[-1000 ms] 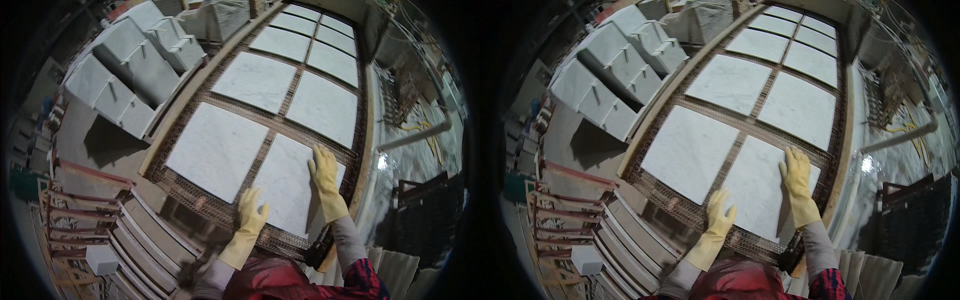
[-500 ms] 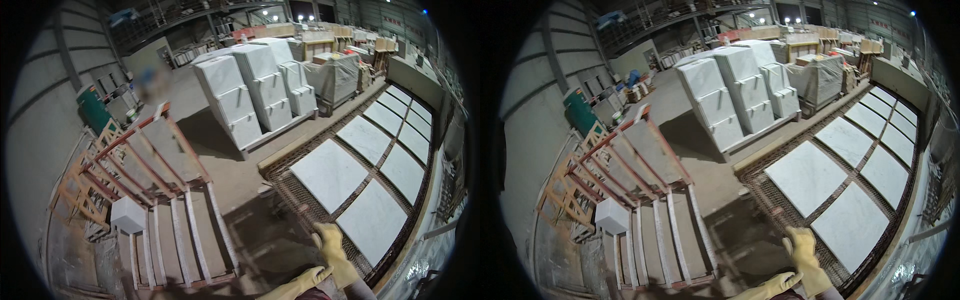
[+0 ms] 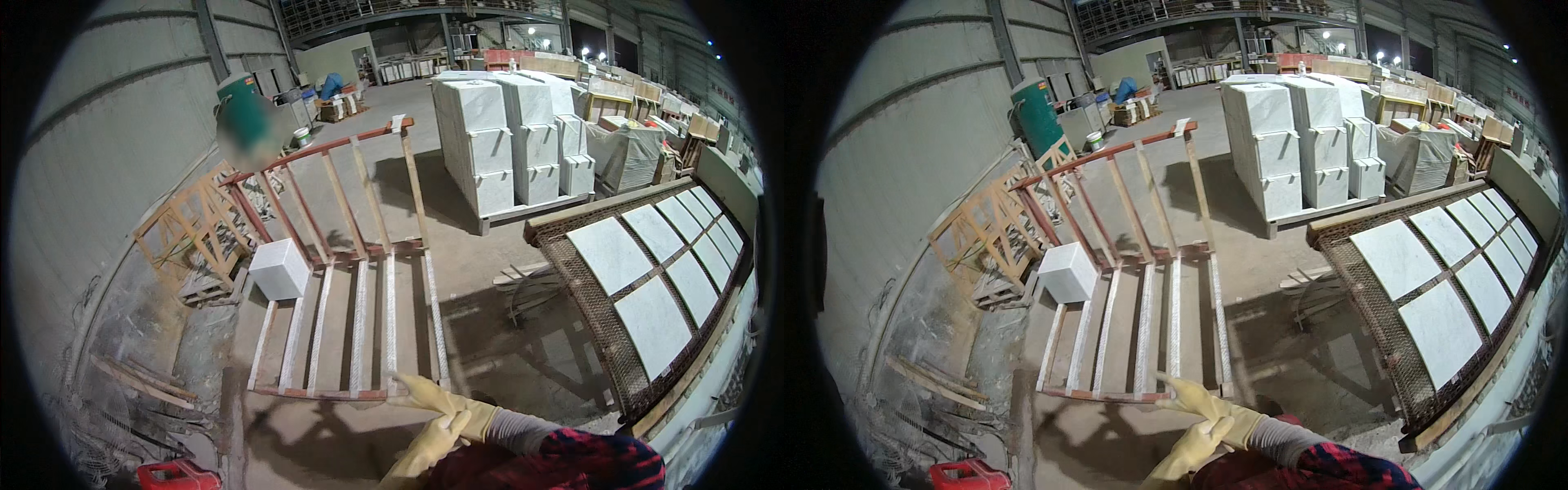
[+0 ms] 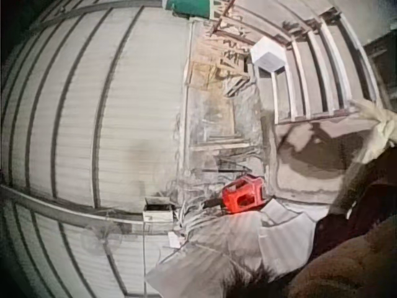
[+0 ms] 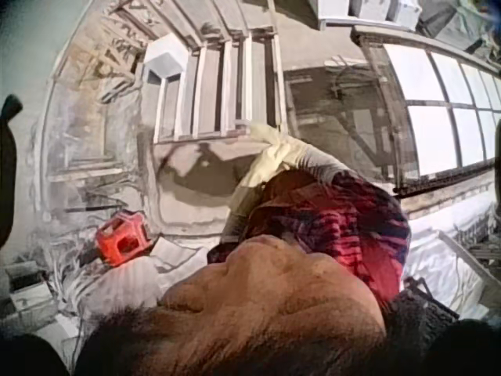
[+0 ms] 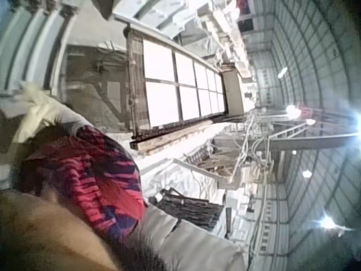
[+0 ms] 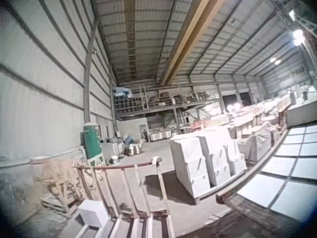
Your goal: The person repeatedly picks up white square tiles from a stack and places them onto a conveyor belt. The person wears yellow gloves and moves between the stack and the belt in a repetitive loop.
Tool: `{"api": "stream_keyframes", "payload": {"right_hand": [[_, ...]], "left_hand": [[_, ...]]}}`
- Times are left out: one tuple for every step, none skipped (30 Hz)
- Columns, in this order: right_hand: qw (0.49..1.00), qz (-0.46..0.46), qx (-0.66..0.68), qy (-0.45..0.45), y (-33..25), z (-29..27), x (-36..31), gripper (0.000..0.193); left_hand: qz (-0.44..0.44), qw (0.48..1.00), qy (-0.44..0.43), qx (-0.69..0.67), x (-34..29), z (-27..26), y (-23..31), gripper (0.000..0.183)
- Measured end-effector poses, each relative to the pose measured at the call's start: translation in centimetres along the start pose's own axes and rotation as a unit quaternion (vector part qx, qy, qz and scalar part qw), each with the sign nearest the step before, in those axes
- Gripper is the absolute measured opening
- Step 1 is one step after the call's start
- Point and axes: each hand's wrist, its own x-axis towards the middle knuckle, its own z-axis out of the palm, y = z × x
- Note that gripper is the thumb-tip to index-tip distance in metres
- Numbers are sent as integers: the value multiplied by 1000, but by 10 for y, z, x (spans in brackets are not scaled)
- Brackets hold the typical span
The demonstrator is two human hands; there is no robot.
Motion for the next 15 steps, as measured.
{"api": "stream_keyframes", "payload": {"right_hand": [[996, -14, 88, -21, 9, 28, -1, 56], [984, -24, 170, -42, 19, 53, -2, 53], [989, -69, 125, -45, 20, 68, 1, 50], [986, -121, 101, -59, 17, 100, 9, 48], [985, -106, 88, -106, 3, 101, 15, 48], [980, -91, 84, -153, -16, 103, 23, 49], [974, -74, 79, -198, -35, 104, 31, 49], [960, -67, 101, -253, -48, 124, 44, 49], [946, -51, 120, -297, -60, 138, 56, 49], [936, -33, 127, -328, -71, 142, 67, 48], [923, -16, 139, -358, -81, 148, 76, 48], [919, 13, 135, -371, -87, 144, 83, 48], [915, 40, 130, -381, -89, 141, 91, 47], [907, 59, 138, -395, -91, 149, 102, 47], [899, 78, 146, -406, -91, 155, 114, 47]], "left_hand": [[88, 995, 40, 7, -9, -7, -18, 53], [179, 981, 78, 14, -13, -9, -42, 51], [124, 984, 125, -3, -9, -9, -66, 50], [49, 981, 188, -18, -6, -14, -105, 49], [115, 964, 202, -128, 8, -11, -144, 50], [109, 966, 211, -102, 0, -23, -144, 50], [104, 968, 218, -75, -13, -37, -146, 51], [30, 967, 220, -127, -39, -56, -138, 49], [-32, 958, 220, -184, -63, -73, -123, 47], [-7, 936, 280, -212, -67, -89, -132, 47], [18, 910, 340, -239, -74, -107, -147, 46], [56, 884, 379, -270, -72, -123, -160, 46], [92, 853, 416, -301, -69, -141, -172, 46], [120, 818, 459, -325, -74, -168, -165, 46], [140, 805, 435, -380, -83, -192, -156, 51]]}}
